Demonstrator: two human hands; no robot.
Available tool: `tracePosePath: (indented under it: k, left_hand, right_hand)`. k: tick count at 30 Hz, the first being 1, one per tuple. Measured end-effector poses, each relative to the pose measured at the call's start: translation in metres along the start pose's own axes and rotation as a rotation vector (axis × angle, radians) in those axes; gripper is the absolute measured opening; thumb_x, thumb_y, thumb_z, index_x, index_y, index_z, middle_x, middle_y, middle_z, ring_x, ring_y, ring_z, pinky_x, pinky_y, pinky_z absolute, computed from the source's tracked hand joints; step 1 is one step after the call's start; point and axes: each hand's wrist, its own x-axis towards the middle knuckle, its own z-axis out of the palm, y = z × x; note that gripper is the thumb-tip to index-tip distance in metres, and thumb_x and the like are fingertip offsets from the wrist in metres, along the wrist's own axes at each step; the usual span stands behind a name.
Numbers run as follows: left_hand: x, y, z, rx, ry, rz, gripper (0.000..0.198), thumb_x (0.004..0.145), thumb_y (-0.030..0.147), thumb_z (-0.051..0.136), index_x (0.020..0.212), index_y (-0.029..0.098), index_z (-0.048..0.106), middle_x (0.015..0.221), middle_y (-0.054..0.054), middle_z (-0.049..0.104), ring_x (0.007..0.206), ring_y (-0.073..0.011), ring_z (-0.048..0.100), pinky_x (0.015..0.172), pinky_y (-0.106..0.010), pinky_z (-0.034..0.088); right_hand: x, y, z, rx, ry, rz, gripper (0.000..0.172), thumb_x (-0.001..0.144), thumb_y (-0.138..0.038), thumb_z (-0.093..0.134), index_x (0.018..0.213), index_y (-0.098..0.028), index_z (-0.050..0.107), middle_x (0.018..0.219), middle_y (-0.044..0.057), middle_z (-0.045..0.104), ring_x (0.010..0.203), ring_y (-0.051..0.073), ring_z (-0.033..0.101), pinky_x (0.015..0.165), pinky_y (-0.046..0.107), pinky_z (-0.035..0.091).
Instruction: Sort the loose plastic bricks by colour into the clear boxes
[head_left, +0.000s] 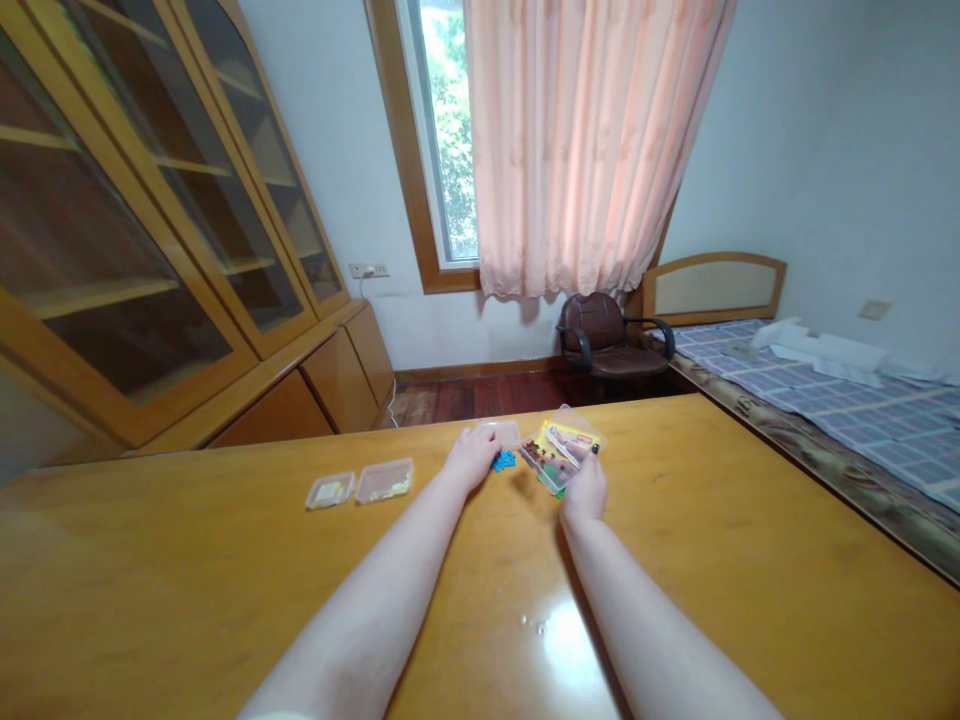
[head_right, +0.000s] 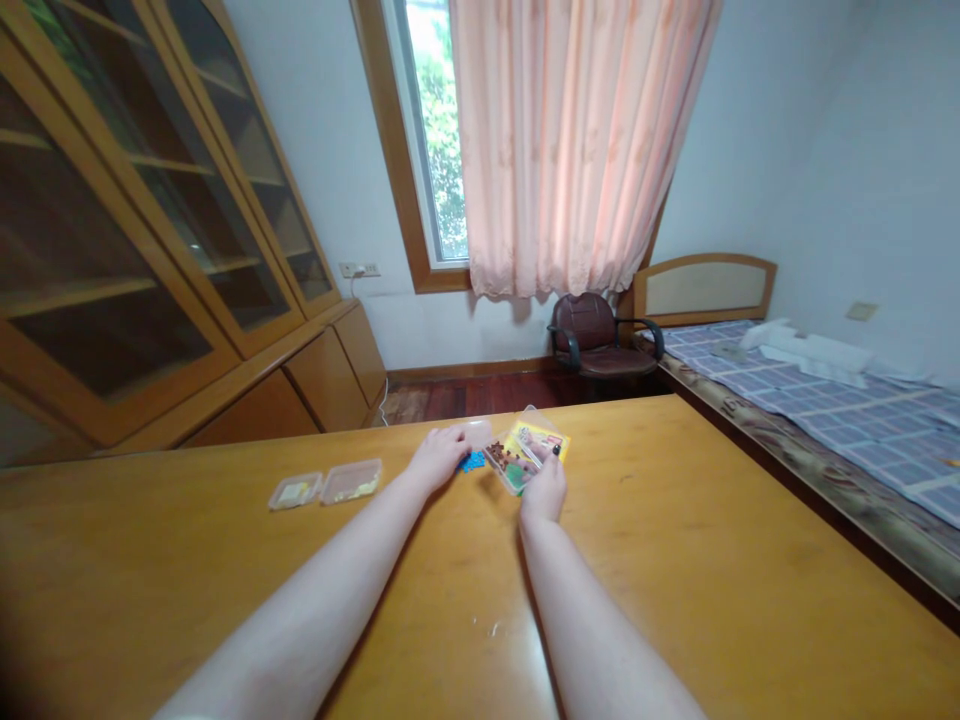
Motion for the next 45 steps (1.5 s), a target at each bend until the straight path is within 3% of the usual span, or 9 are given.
tracePosePath:
  k: [13, 19, 23, 28, 35, 37, 39, 41, 45]
  left_hand:
    - [-0.006, 0.002, 0.002, -0.002, 0.055, -0.009, 0.021, 0.089, 0.023, 0.046, 0.088, 0.02, 0.067, 0.102, -0.007, 0.059, 0.097, -0.0213, 0.052, 0.082, -0.034, 0.036]
    - [-0.022, -0.009, -0.032, -0.055, 0.311, -0.055, 0.017, 0.087, 0.023, 0.052, 0.091, 0.023, 0.068, 0.098, -0.006, 0.06, 0.093, -0.0194, 0.055, 0.08, -0.032, 0.038]
    - [-0.035, 0.0, -0.056, -0.126, 0.471, -0.08, 0.019, 0.089, 0.028, 0.051, 0.093, 0.025, 0.069, 0.095, -0.004, 0.059, 0.088, -0.0165, 0.056, 0.078, -0.03, 0.041]
    - [-0.056, 0.01, -0.056, -0.161, 0.331, -0.057, 0.018, 0.087, 0.027, 0.053, 0.097, 0.025, 0.069, 0.094, -0.004, 0.062, 0.091, -0.0181, 0.057, 0.081, -0.031, 0.042]
    - [-0.117, -0.016, -0.034, -0.21, 0.134, -0.311, 0.027, 0.087, 0.026, 0.048, 0.109, 0.019, 0.063, 0.108, -0.008, 0.063, 0.103, -0.0218, 0.058, 0.092, -0.035, 0.043]
    - [-0.138, -0.018, -0.021, -0.21, 0.03, -0.352, 0.039, 0.085, 0.026, 0.05, 0.123, 0.015, 0.054, 0.127, -0.012, 0.055, 0.119, -0.0242, 0.05, 0.101, -0.036, 0.038]
    - [-0.153, -0.015, -0.006, -0.228, -0.079, -0.36, 0.06, 0.084, 0.032, 0.051, 0.138, 0.013, 0.037, 0.147, -0.015, 0.034, 0.135, -0.0257, 0.033, 0.109, -0.038, 0.029]
    - [-0.16, -0.008, 0.007, -0.24, -0.166, -0.349, 0.071, 0.084, 0.04, 0.048, 0.144, 0.01, 0.025, 0.152, -0.015, 0.021, 0.14, -0.0258, 0.022, 0.114, -0.042, 0.021]
    - [-0.149, -0.002, 0.016, -0.273, -0.191, -0.326, 0.069, 0.087, 0.044, 0.039, 0.145, 0.009, 0.025, 0.152, -0.014, 0.02, 0.141, -0.026, 0.016, 0.116, -0.047, 0.01]
  right_hand:
    - [0.005, 0.006, -0.002, -0.061, 0.032, 0.001, 0.039, 0.077, -0.048, 0.045, 0.086, -0.016, 0.066, 0.099, 0.009, 0.07, 0.063, 0.016, 0.067, 0.045, 0.023, 0.044]
    - [-0.001, 0.018, 0.0, -0.105, -0.091, -0.038, 0.042, 0.075, -0.054, 0.051, 0.083, -0.015, 0.065, 0.091, 0.009, 0.071, 0.057, 0.015, 0.063, 0.047, 0.024, 0.044]
    - [-0.012, 0.028, 0.003, -0.124, -0.222, -0.009, 0.044, 0.071, -0.057, 0.057, 0.08, -0.015, 0.065, 0.083, 0.008, 0.071, 0.058, 0.016, 0.062, 0.052, 0.027, 0.048]
    - [-0.019, 0.036, 0.005, -0.123, -0.308, -0.006, 0.043, 0.07, -0.058, 0.059, 0.077, -0.016, 0.065, 0.083, 0.007, 0.071, 0.066, 0.019, 0.064, 0.06, 0.032, 0.052]
    - [-0.019, 0.04, 0.005, -0.158, -0.325, 0.008, 0.043, 0.069, -0.058, 0.059, 0.076, -0.016, 0.066, 0.079, 0.006, 0.07, 0.063, 0.018, 0.062, 0.06, 0.031, 0.053]
    - [-0.02, 0.041, 0.005, -0.179, -0.328, -0.005, 0.041, 0.069, -0.057, 0.059, 0.074, -0.017, 0.065, 0.078, 0.007, 0.07, 0.062, 0.018, 0.061, 0.059, 0.031, 0.052]
    - [-0.022, 0.042, 0.005, -0.206, -0.346, -0.014, 0.04, 0.07, -0.056, 0.058, 0.072, -0.017, 0.065, 0.077, 0.007, 0.07, 0.063, 0.018, 0.061, 0.059, 0.031, 0.052]
    - [-0.024, 0.043, 0.006, -0.229, -0.382, -0.004, 0.038, 0.07, -0.055, 0.056, 0.071, -0.018, 0.065, 0.076, 0.006, 0.069, 0.064, 0.018, 0.061, 0.058, 0.031, 0.051]
    - [-0.027, 0.044, 0.006, -0.287, -0.44, 0.014, 0.037, 0.069, -0.053, 0.055, 0.071, -0.018, 0.065, 0.076, 0.006, 0.068, 0.069, 0.02, 0.061, 0.057, 0.03, 0.05]
